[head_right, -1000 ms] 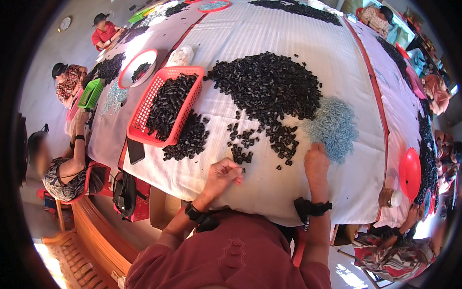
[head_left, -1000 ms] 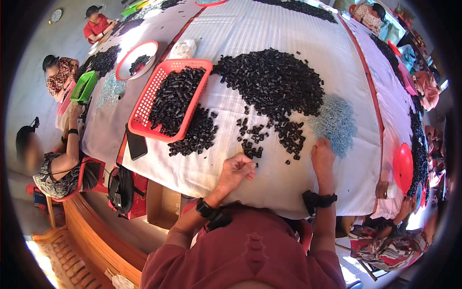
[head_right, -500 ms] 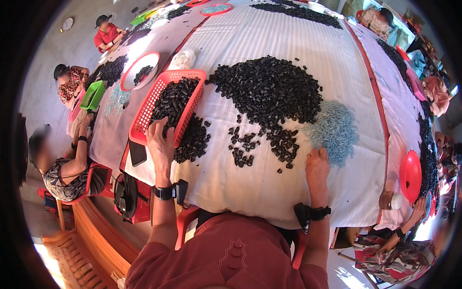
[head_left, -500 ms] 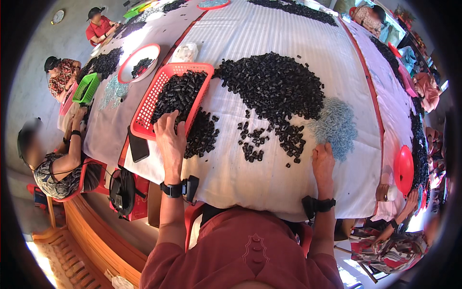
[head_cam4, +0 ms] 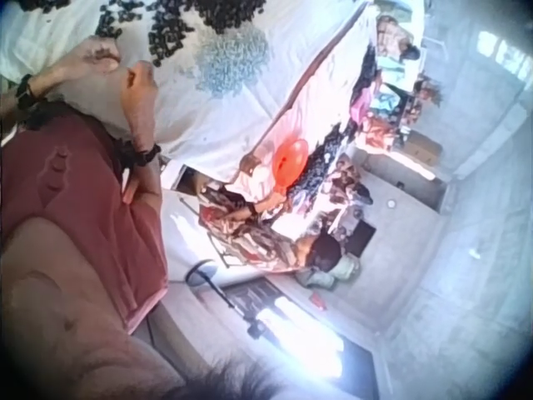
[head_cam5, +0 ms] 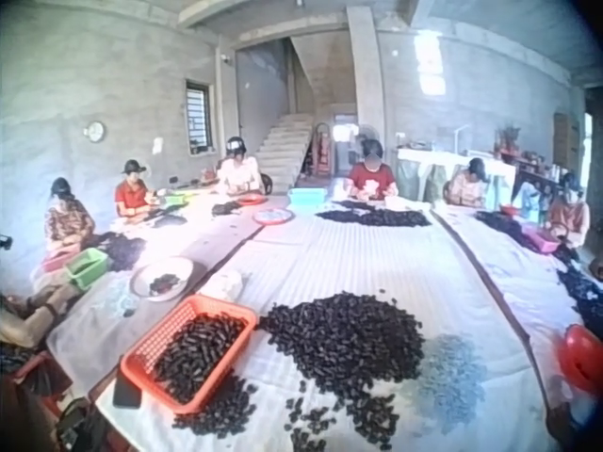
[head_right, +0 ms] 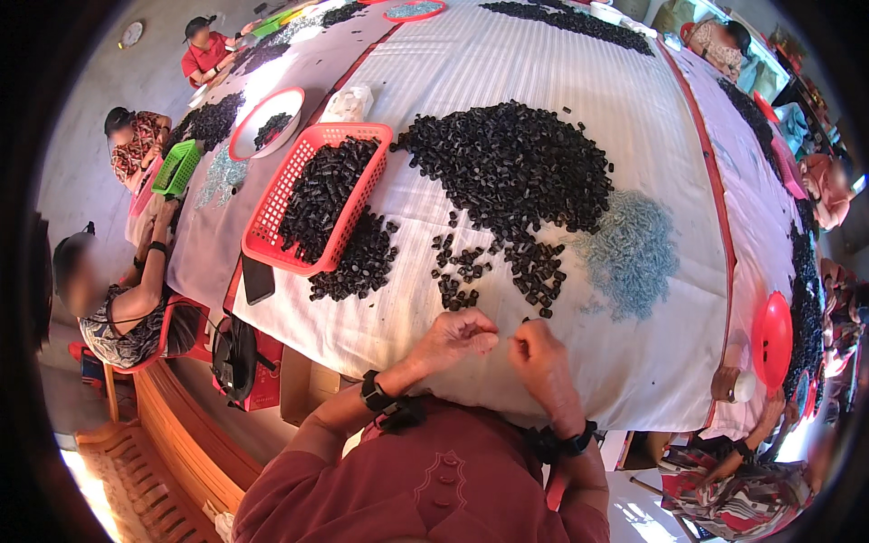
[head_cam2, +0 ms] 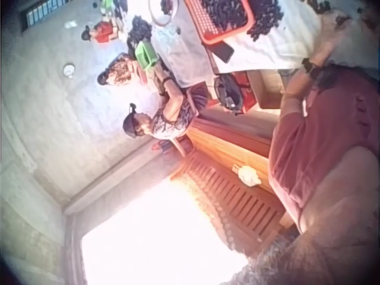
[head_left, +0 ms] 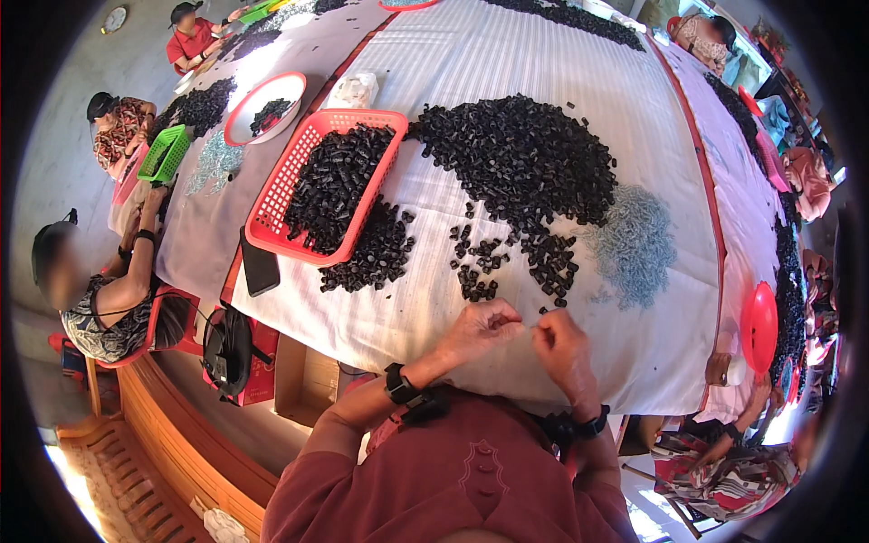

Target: Sorting and inspecting small black components by hand at a production table.

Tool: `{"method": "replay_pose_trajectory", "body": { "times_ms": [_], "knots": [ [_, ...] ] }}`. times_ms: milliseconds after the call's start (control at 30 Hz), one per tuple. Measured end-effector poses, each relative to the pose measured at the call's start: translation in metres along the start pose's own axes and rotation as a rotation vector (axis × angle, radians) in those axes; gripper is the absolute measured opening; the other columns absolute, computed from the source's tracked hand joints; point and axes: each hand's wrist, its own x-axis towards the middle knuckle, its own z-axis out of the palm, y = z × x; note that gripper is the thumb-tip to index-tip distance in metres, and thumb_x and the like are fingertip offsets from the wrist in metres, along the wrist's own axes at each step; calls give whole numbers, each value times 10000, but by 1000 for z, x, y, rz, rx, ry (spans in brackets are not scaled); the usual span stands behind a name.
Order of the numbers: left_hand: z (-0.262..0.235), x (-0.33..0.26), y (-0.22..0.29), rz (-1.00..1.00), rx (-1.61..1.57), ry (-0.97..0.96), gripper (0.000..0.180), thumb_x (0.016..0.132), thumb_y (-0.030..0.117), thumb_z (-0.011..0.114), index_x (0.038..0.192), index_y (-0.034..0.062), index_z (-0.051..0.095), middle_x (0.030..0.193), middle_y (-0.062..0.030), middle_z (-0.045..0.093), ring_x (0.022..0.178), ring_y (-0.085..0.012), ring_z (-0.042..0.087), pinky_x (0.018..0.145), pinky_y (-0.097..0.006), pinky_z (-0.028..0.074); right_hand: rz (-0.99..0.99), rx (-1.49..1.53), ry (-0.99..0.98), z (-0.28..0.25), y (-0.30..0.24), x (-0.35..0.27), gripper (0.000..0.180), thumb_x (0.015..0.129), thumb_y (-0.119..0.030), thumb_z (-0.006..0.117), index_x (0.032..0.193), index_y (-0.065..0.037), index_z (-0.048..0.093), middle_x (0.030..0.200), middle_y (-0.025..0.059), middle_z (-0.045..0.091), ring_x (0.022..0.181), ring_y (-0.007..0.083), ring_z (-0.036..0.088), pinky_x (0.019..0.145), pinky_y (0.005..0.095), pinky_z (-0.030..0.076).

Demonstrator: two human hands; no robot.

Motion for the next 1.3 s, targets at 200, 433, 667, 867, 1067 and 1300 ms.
{"method": "replay_pose_trajectory", "body": {
  "times_ms": [200, 433, 667, 867, 1067, 1300],
  "knots": [
    [-8, -7, -6, -75, -198, -60, 92, 864, 100, 622, 881, 11, 604, 800, -19, 594, 695, -63, 554, 619, -214, 475, -33, 146, -128, 13, -14, 1, 168, 769, 10, 626, 874, -33, 502, 779, 110, 520, 633, 238, 563, 556, 316, 459],
    [-7, -12, -4, -83, -201, 2, 80, 862, 84, 619, 874, 5, 606, 765, -16, 601, 683, -73, 564, 617, -219, 483, 33, 242, -186, 23, -9, 0, 172, 772, -3, 642, 875, -25, 507, 754, 59, 515, 629, 150, 519, 568, 273, 443],
    [-4, -13, -11, -31, -267, 69, 64, 866, 72, 612, 864, 13, 587, 777, -18, 596, 687, -71, 556, 643, -217, 477, 302, 734, -228, 29, 5, -5, 92, 854, -80, 604, 866, -35, 525, 717, -12, 525, 580, 45, 495, 517, 200, 412],
    [-1, -13, -14, 19, -226, 112, 66, 856, 52, 618, 863, 14, 565, 761, -8, 583, 688, -68, 552, 641, -215, 474, 233, 677, -185, 35, 2, -6, 87, 883, -100, 565, 870, -30, 516, 721, -2, 533, 554, 42, 490, 504, 185, 405],
    [1, -11, -2, -117, -225, 150, 122, 855, 10, 596, 952, 18, 521, 762, -18, 579, 687, -72, 543, 607, -214, 455, 202, 668, -108, 40, 10, -7, 67, 843, -7, 569, 885, -31, 523, 759, -25, 504, 623, 24, 464, 554, 176, 383],
    [1, -8, -9, -48, -328, 122, 142, 856, -7, 581, 994, 10, 554, 783, -21, 585, 718, -70, 548, 645, -217, 460, 244, 776, -61, 38, 8, -3, 63, 864, -41, 551, 915, -28, 515, 734, -14, 505, 609, 38, 459, 553, 180, 382]
  ]
}}
